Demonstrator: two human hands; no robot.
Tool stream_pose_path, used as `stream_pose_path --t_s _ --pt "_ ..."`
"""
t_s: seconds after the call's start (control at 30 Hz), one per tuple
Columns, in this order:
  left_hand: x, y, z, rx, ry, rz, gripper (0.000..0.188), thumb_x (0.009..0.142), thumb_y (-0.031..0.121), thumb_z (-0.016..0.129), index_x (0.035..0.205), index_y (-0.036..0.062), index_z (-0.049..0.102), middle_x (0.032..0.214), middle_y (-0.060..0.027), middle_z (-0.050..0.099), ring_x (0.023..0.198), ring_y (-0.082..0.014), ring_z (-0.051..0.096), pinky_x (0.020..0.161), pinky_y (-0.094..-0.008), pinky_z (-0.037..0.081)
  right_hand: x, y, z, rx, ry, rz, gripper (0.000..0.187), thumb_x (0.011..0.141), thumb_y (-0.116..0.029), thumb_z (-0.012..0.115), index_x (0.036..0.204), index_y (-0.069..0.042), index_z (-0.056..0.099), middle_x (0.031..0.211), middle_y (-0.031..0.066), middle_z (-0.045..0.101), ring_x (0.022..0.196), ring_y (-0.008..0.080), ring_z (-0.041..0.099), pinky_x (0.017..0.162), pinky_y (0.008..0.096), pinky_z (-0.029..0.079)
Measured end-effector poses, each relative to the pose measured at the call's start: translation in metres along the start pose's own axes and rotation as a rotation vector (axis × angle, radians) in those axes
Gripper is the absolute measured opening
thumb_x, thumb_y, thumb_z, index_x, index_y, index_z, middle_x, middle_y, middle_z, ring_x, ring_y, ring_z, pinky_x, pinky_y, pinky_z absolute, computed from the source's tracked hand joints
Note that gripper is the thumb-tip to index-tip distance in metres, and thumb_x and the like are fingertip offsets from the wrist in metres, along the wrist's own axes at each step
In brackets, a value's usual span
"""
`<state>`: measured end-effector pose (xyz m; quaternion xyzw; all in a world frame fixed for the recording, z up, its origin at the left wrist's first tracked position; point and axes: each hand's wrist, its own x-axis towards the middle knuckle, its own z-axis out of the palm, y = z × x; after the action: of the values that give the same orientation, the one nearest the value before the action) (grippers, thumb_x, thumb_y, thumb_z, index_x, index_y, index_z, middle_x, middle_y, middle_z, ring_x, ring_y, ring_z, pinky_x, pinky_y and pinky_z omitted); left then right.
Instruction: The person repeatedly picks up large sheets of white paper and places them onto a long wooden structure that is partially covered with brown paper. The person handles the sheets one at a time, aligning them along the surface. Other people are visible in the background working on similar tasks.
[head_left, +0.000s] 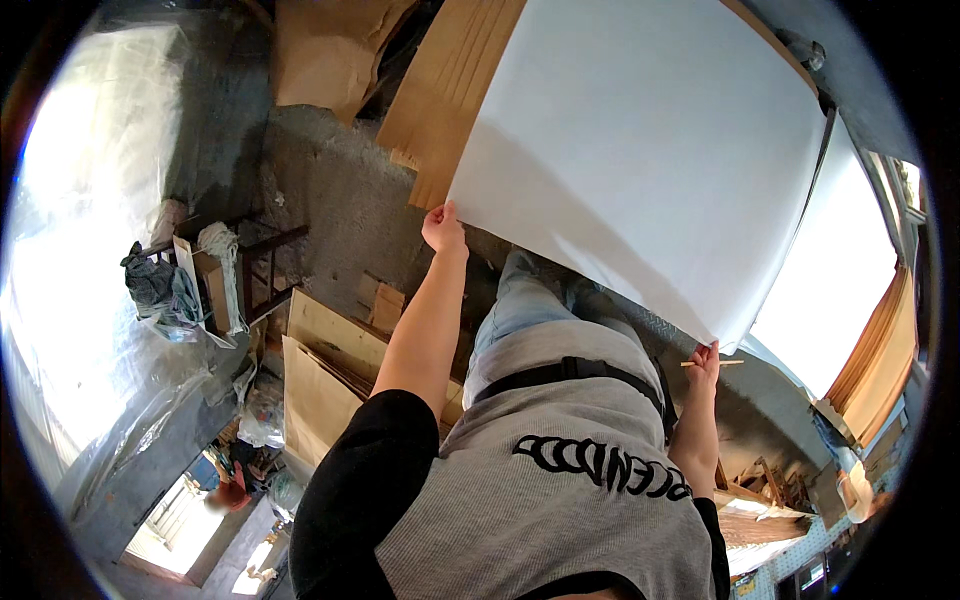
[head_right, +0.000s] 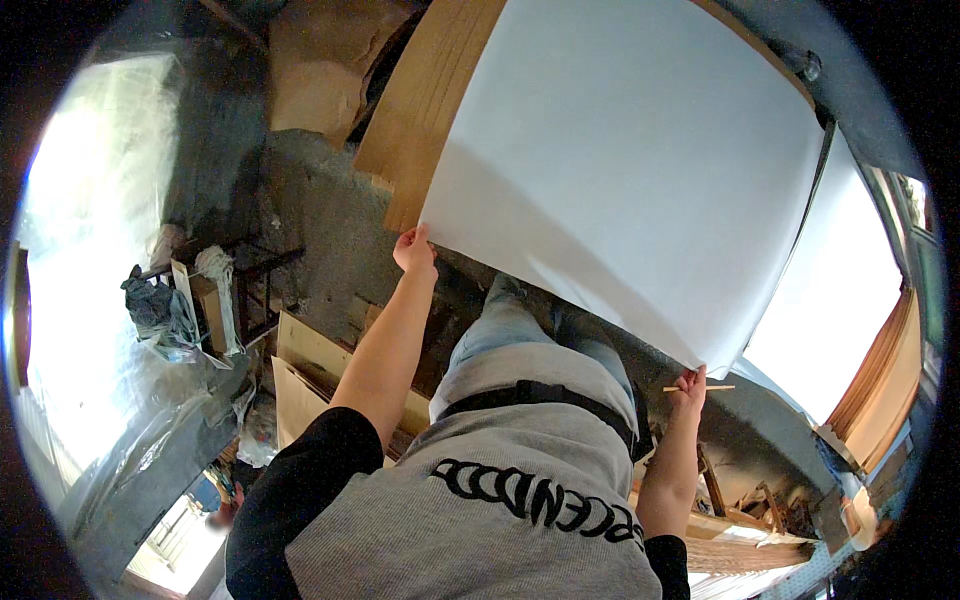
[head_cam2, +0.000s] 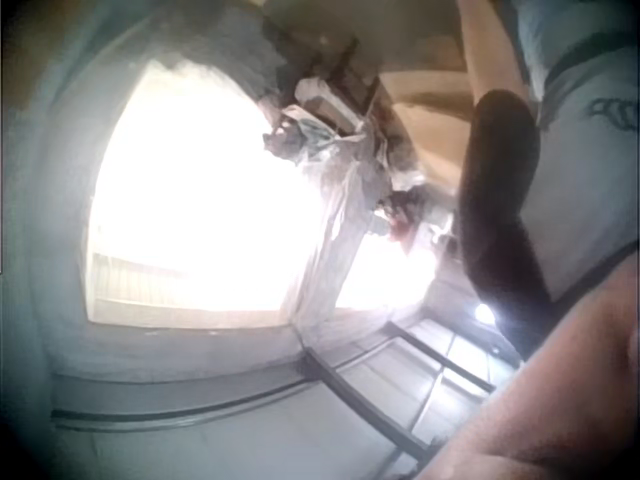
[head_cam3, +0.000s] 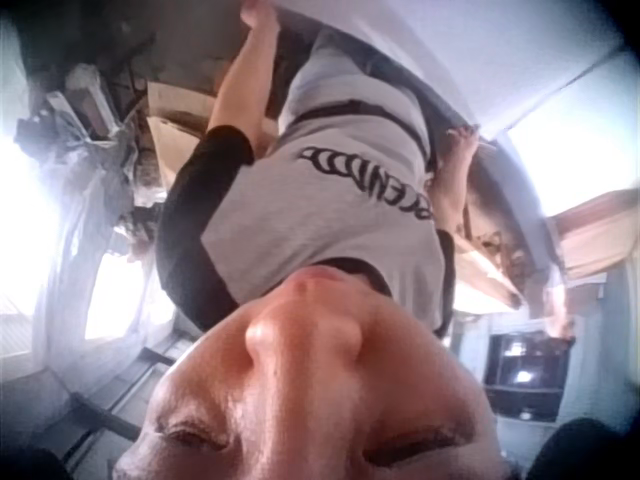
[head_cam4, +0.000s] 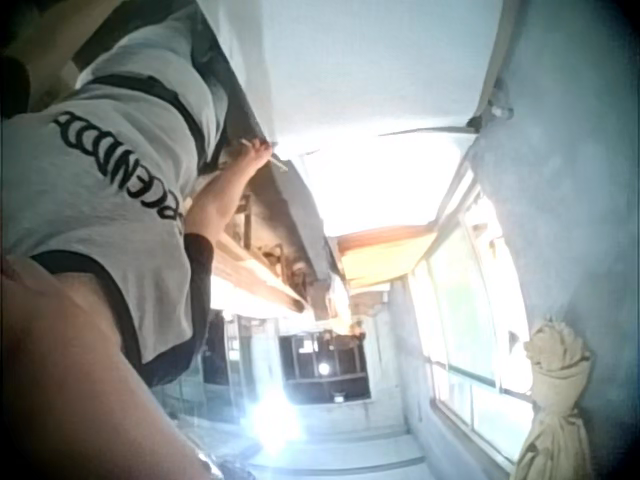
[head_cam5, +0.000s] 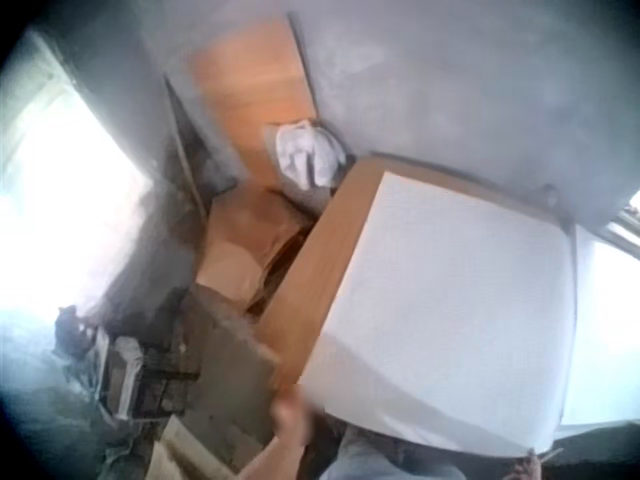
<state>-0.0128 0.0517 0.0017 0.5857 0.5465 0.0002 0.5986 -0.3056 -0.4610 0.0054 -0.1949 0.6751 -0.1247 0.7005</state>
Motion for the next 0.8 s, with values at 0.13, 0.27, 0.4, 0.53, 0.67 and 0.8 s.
stream_pose_path --t_s 0.13,0.27,0.4,0.53,0.67,0.8 --pt "0.002 0.001 0.005 -0.01 0.162 -0.039 0.027 0.078 0.014 0.063 0.095 0.0043 0.045 0.068 -0.0052 0.05 0.047 -0.0127 0.042 0.037 -0.0263 0.032 0.003 0.001 0.004 -0.049 0.017 -0.016 0.022 0.085 -0.028 0.053 0.092 -0.007 0.056 0.087 0.0019 0.061 0.068 0.0074 0.055 0.032 0.0163 0.021" --pt "-0.008 0.012 0.004 -0.11 0.112 -0.323 0.028 0.076 0.017 0.066 0.09 0.0055 0.045 0.068 -0.005 0.05 0.05 -0.0139 0.047 0.039 -0.0246 0.037 -0.008 0.003 0.01 -0.057 0.022 -0.009 0.022 0.084 -0.028 0.055 0.093 -0.007 0.055 0.085 0.0011 0.061 0.07 0.0074 0.055 0.034 0.0172 0.022" --pt "-0.008 0.011 -0.004 -0.212 -0.086 -0.423 0.031 0.077 0.014 0.064 0.098 0.0056 0.043 0.068 -0.0064 0.048 0.051 -0.0156 0.046 0.039 -0.0255 0.039 -0.009 0.002 0.009 -0.073 0.045 -0.013 0.02 0.083 -0.026 0.057 0.093 -0.008 0.055 0.084 0.0004 0.061 0.07 0.0074 0.055 0.034 0.0175 0.023" --pt "-0.003 0.001 -0.004 -0.298 -0.103 -0.385 0.027 0.078 0.016 0.064 0.093 0.0068 0.044 0.063 -0.0046 0.045 0.05 -0.0146 0.045 0.039 -0.0259 0.038 -0.008 0.0 0.014 -0.066 0.098 0.003 0.02 0.083 -0.026 0.057 0.092 -0.008 0.056 0.083 0.0 0.061 0.069 0.0077 0.055 0.034 0.0174 0.023" --pt "-0.004 0.001 -0.004 -0.285 -0.09 -0.391 0.024 0.078 0.018 0.064 0.089 0.0077 0.045 0.06 -0.0032 0.043 0.049 -0.013 0.043 0.038 -0.0254 0.035 0.004 0.0 0.001 -0.081 0.088 -0.015 0.02 0.083 -0.026 0.057 0.091 -0.009 0.057 0.084 -0.0004 0.061 0.071 0.0091 0.057 0.034 0.0156 0.022" --pt "0.0 -0.001 -0.007 -0.28 -0.123 -0.38 0.025 0.078 0.02 0.064 0.089 0.0087 0.045 0.059 -0.0026 0.042 0.047 -0.012 0.039 0.037 -0.0245 0.03 0.005 0.003 0.002 -0.107 0.123 -0.017 0.019 0.083 -0.026 0.056 0.092 -0.009 0.056 0.083 -0.001 0.062 0.072 0.0097 0.058 0.033 0.0145 0.021"
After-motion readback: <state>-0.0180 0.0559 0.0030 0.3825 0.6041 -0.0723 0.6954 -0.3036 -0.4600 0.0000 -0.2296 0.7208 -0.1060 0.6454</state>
